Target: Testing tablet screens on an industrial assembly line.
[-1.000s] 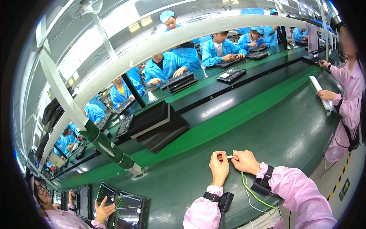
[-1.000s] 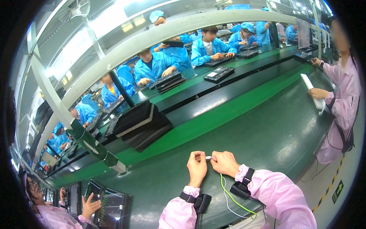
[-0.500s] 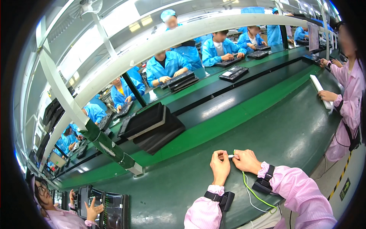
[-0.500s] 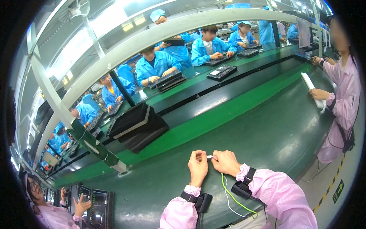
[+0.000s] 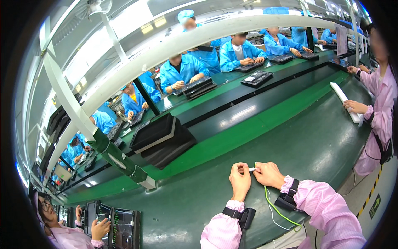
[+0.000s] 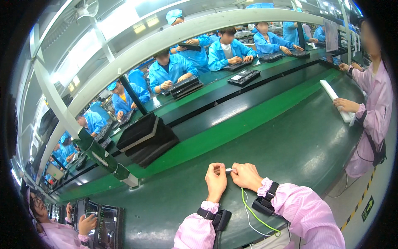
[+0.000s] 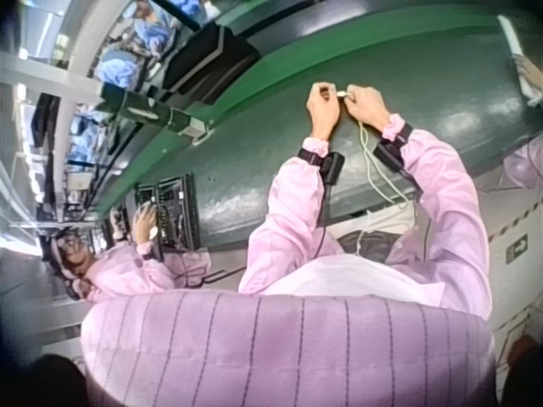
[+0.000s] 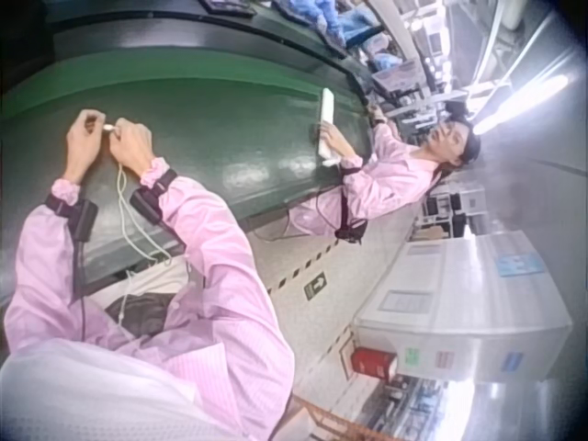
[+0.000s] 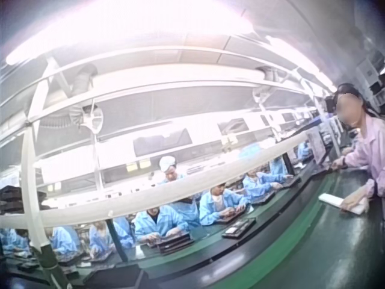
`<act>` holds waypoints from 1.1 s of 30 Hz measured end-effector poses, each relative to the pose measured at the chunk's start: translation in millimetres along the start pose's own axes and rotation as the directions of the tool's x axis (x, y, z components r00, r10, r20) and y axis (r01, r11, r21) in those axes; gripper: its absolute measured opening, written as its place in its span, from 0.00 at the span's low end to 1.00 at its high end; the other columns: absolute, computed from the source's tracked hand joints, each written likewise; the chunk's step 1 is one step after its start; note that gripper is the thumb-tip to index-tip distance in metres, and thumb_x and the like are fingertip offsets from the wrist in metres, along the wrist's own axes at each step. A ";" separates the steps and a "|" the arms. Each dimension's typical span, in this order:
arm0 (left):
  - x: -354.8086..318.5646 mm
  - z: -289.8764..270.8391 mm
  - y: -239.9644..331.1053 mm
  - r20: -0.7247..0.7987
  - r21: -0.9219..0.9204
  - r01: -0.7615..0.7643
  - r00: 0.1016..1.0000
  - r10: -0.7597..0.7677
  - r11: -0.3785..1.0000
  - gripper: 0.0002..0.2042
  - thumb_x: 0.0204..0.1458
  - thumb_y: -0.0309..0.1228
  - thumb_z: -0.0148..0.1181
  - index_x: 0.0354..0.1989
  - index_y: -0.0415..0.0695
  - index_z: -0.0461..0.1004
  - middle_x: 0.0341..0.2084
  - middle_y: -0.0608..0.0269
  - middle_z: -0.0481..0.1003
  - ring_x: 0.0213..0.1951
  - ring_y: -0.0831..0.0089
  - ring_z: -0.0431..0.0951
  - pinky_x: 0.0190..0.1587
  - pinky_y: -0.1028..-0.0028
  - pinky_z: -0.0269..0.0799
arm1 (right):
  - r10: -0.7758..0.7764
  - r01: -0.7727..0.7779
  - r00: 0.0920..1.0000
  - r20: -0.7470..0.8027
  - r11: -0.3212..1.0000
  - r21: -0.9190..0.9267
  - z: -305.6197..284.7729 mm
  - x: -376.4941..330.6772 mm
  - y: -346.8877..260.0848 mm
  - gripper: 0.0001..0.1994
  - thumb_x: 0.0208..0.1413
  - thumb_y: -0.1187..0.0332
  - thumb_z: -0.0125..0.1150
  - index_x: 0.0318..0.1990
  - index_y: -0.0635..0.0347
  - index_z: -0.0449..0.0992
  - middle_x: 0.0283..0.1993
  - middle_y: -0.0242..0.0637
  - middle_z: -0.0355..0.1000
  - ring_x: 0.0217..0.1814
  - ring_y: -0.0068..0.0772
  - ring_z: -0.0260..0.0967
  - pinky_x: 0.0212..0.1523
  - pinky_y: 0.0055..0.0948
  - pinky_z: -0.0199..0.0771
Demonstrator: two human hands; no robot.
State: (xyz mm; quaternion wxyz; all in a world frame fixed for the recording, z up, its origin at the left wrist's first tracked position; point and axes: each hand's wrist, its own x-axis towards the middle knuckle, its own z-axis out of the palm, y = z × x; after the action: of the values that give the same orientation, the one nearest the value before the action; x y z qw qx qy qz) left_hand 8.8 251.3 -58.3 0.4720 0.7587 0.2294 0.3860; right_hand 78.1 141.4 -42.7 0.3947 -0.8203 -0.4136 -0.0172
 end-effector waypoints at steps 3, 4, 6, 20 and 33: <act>0.3 0.2 -0.5 0.003 0.005 -0.002 1.000 0.002 1.000 0.08 0.52 0.29 0.56 0.32 0.36 0.70 0.26 0.54 0.76 0.29 0.70 0.78 0.34 0.73 0.73 | 0.011 -0.011 1.000 0.003 1.000 -0.017 -0.1 0.0 -0.4 0.07 0.44 0.69 0.52 0.19 0.62 0.66 0.13 0.48 0.63 0.18 0.54 0.64 0.21 0.46 0.62; 0.3 0.2 -0.8 0.022 -0.004 0.022 0.999 -0.022 1.000 0.08 0.52 0.29 0.56 0.32 0.36 0.70 0.26 0.55 0.76 0.29 0.70 0.78 0.34 0.73 0.73 | -0.018 0.018 1.000 -0.009 1.000 0.000 -0.2 -0.3 -0.5 0.07 0.44 0.69 0.52 0.19 0.62 0.66 0.13 0.48 0.63 0.18 0.54 0.64 0.21 0.46 0.62; 0.3 0.3 -0.8 0.007 -0.001 0.006 1.000 -0.006 1.000 0.08 0.52 0.29 0.56 0.32 0.36 0.70 0.26 0.55 0.76 0.29 0.70 0.78 0.34 0.73 0.73 | 0.001 -0.001 1.000 -0.003 1.000 0.003 -0.8 -0.4 -0.9 0.07 0.44 0.69 0.52 0.19 0.62 0.66 0.13 0.48 0.63 0.18 0.54 0.64 0.22 0.46 0.62; 0.0 -0.4 2.0 0.014 -0.014 0.014 1.000 -0.014 1.000 0.08 0.52 0.29 0.56 0.32 0.36 0.70 0.27 0.55 0.76 0.30 0.69 0.78 0.35 0.73 0.73 | 0.002 -0.002 0.999 0.039 1.000 -0.020 -3.7 -0.1 -2.5 0.07 0.45 0.67 0.52 0.23 0.62 0.71 0.16 0.50 0.67 0.21 0.54 0.68 0.26 0.46 0.67; 0.4 0.4 -5.0 0.024 -0.063 0.041 0.999 -0.040 0.997 0.07 0.52 0.28 0.56 0.33 0.36 0.70 0.27 0.55 0.75 0.28 0.72 0.77 0.31 0.75 0.72 | 0.004 -0.002 0.999 0.033 0.998 -0.062 2.5 2.0 -2.1 0.07 0.45 0.68 0.52 0.21 0.61 0.68 0.15 0.49 0.66 0.20 0.56 0.66 0.25 0.48 0.66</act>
State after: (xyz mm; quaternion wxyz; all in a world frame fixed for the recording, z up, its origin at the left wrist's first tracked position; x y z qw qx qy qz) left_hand 9.4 253.6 -62.7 0.5063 0.7427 0.2269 0.3749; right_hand 77.2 145.1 -42.3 0.3620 -0.8330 -0.4181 -0.0158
